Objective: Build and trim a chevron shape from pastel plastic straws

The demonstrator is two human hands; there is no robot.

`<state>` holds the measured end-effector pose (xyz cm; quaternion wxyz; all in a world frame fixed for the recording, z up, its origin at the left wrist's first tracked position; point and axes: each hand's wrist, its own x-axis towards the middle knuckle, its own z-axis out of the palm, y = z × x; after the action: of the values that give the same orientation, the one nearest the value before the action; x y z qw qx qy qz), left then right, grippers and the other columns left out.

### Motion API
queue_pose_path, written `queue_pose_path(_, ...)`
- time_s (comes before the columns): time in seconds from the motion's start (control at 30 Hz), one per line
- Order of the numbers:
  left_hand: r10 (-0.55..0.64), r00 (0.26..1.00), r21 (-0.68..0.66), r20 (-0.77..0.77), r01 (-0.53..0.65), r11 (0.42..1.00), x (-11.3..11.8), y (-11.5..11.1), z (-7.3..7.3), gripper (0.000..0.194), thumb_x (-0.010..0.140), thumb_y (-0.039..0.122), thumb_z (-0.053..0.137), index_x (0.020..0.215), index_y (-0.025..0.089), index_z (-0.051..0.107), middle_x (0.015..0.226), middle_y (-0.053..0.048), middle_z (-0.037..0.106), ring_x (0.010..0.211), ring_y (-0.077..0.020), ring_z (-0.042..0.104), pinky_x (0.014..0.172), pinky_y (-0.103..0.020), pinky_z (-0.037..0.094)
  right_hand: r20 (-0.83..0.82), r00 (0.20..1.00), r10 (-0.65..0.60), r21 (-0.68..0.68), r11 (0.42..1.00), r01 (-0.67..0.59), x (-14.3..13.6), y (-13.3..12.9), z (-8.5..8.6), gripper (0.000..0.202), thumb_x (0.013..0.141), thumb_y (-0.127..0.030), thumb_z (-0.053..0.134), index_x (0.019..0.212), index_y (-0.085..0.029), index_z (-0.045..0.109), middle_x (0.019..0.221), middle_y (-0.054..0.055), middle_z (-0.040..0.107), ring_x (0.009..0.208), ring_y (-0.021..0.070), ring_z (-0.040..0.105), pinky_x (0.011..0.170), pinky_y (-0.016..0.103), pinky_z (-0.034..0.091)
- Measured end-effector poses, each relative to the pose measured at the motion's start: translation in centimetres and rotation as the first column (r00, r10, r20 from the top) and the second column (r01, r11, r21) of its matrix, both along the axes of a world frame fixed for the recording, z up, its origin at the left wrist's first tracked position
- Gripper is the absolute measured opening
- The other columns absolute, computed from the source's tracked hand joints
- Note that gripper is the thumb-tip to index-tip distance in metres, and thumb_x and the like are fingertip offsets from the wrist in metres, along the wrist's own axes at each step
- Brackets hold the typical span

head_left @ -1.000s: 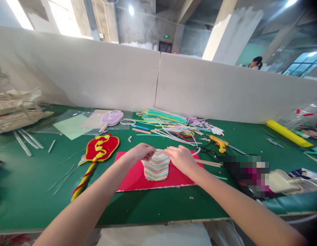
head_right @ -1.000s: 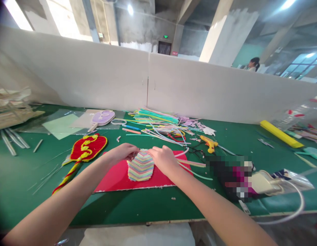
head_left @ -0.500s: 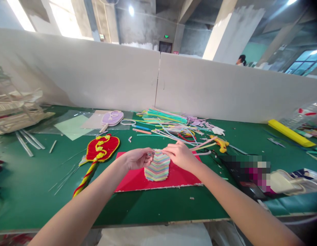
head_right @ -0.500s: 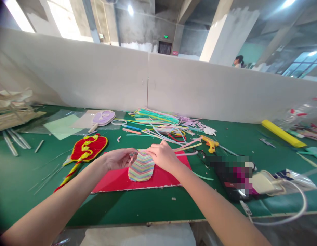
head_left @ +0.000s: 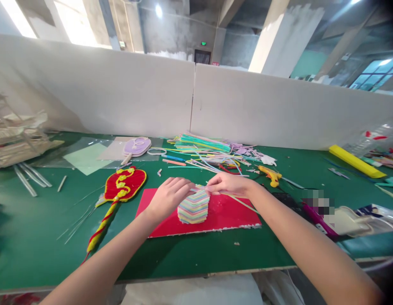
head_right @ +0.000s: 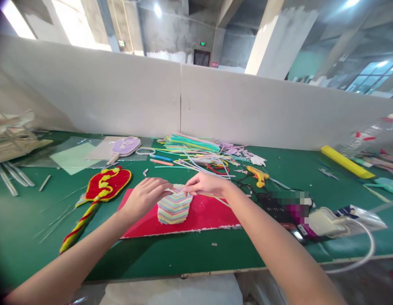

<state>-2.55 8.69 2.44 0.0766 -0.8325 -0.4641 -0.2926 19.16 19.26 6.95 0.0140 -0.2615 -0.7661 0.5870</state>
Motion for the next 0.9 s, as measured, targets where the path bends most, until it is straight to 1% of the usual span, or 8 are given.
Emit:
queue_pose_path(0.1, -0.011, 0.998, -0.076, 0.063, 0.016, 0.997, 0.2, 0.6, 0.1, 0.021, 0.093, 0.029, 0.042, 0.09, 0.019, 0.06, 0.09, -0.005, 0.067, 0.083, -0.0175, 0.058, 0.075, -0.03, 0.039, 0.033, 0.998, 0.058, 0.021, 0.998, -0.058, -0.1, 0.6, 0.0, 0.038, 0.075, -0.049, 0.064, 0.078, -0.012, 0.069, 0.057, -0.004, 0.045, 0.057, 0.0089, 0.035, 0.06, 0.025, 0.03)
queue_pose_path(0.2, 0.082, 0.937, -0.34, 0.339, 0.041, 0.939, 0.5, 1.6, 0.1, 0.021, 0.09, 0.031, 0.043, 0.082, 0.02, 0.059, 0.08, -0.003, 0.064, 0.075, -0.0156, 0.055, 0.069, -0.027, 0.039, 0.049, 0.997, 0.062, 0.118, 0.991, -0.067, -0.4, 1.1, -0.3, 0.04, 0.077, -0.052, 0.06, 0.083, -0.013, 0.07, 0.058, -0.003, 0.048, 0.059, 0.01, 0.039, 0.061, 0.025, 0.032)
queue_pose_path(0.37, 0.446, 0.546, -0.692, 0.709, 0.414, 0.591, 0.9, 2.7, -0.4, 0.02, 0.075, 0.031, 0.058, 0.062, 0.017, 0.052, 0.058, 0.003, 0.052, 0.058, -0.0107, 0.048, 0.059, -0.023, 0.037, 0.043, 0.998, -0.049, 0.35, 0.936, 0.031, -0.9, 1.0, -1.4, 0.039, 0.08, -0.048, 0.057, 0.082, -0.013, 0.072, 0.066, 0.002, 0.061, 0.067, 0.0143, 0.052, 0.065, 0.026, 0.038)
queue_pose_path(0.5, 0.585, 0.421, -0.714, 0.693, 0.516, 0.474, 1.0, 2.6, -0.5, 0.02, 0.072, 0.033, 0.06, 0.063, 0.016, 0.052, 0.058, 0.003, 0.048, 0.05, -0.008, 0.044, 0.052, -0.022, 0.037, -0.008, 0.988, -0.152, 0.48, 0.866, 0.137, -0.9, 0.3, -1.9, 0.028, 0.083, -0.039, 0.057, 0.088, -0.016, 0.072, 0.081, 0.004, 0.07, 0.076, 0.0174, 0.06, 0.07, 0.026, 0.041)
queue_pose_path(0.6, 0.668, 0.357, -0.718, 0.653, 0.573, 0.396, 1.0, 2.4, -0.2, 0.014, 0.073, 0.026, 0.057, 0.065, 0.016, 0.052, 0.056, 0.003, 0.043, 0.047, -0.0075, 0.041, 0.049, -0.021, 0.038, -0.058, 0.985, -0.163, 0.662, 0.733, 0.16, -0.8, -0.3, -2.3, 0.02, 0.086, -0.032, 0.056, 0.087, -0.02, 0.072, 0.088, 0.004, 0.072, 0.082, 0.0178, 0.062, 0.076, 0.028, 0.039)
queue_pose_path(0.77, 0.716, 0.302, -0.705, 0.63, 0.61, 0.363, 1.2, 2.3, 0.3, 0.015, 0.078, 0.017, 0.048, 0.063, 0.017, 0.051, 0.056, 0.002, 0.041, 0.047, -0.0077, 0.041, 0.051, -0.021, 0.041, -0.107, 0.984, -0.14, 0.914, 0.376, 0.153, -0.9, -1.6, -2.9, 0.026, 0.093, -0.028, 0.046, 0.089, -0.018, 0.07, 0.087, 0.007, 0.072, 0.087, 0.0191, 0.061, 0.082, 0.034, 0.029)
queue_pose_path(0.83, 0.71, 0.303, -0.706, 0.635, 0.602, 0.374, 1.2, 2.2, 0.2, 0.017, 0.08, 0.019, 0.048, 0.064, 0.017, 0.052, 0.057, 0.001, 0.046, 0.049, -0.0086, 0.045, 0.054, -0.022, 0.043, -0.115, 0.982, -0.148, 0.921, 0.355, 0.161, -0.9, -1.8, -3.0, 0.027, 0.094, -0.029, 0.046, 0.089, -0.018, 0.07, 0.087, 0.008, 0.072, 0.085, 0.019, 0.061, 0.082, 0.034, 0.029)
queue_pose_path(0.9, 0.698, 0.32, -0.711, 0.64, 0.591, 0.381, 1.2, 2.0, 0.1, 0.02, 0.082, 0.027, 0.049, 0.067, 0.016, 0.054, 0.061, -0.002, 0.053, 0.056, -0.0115, 0.051, 0.058, -0.025, 0.045, -0.111, 0.98, -0.166, 0.884, 0.435, 0.174, -0.6, -1.7, -2.8, 0.025, 0.092, -0.029, 0.049, 0.086, -0.018, 0.071, 0.086, 0.007, 0.072, 0.083, 0.0186, 0.061, 0.082, 0.033, 0.031)
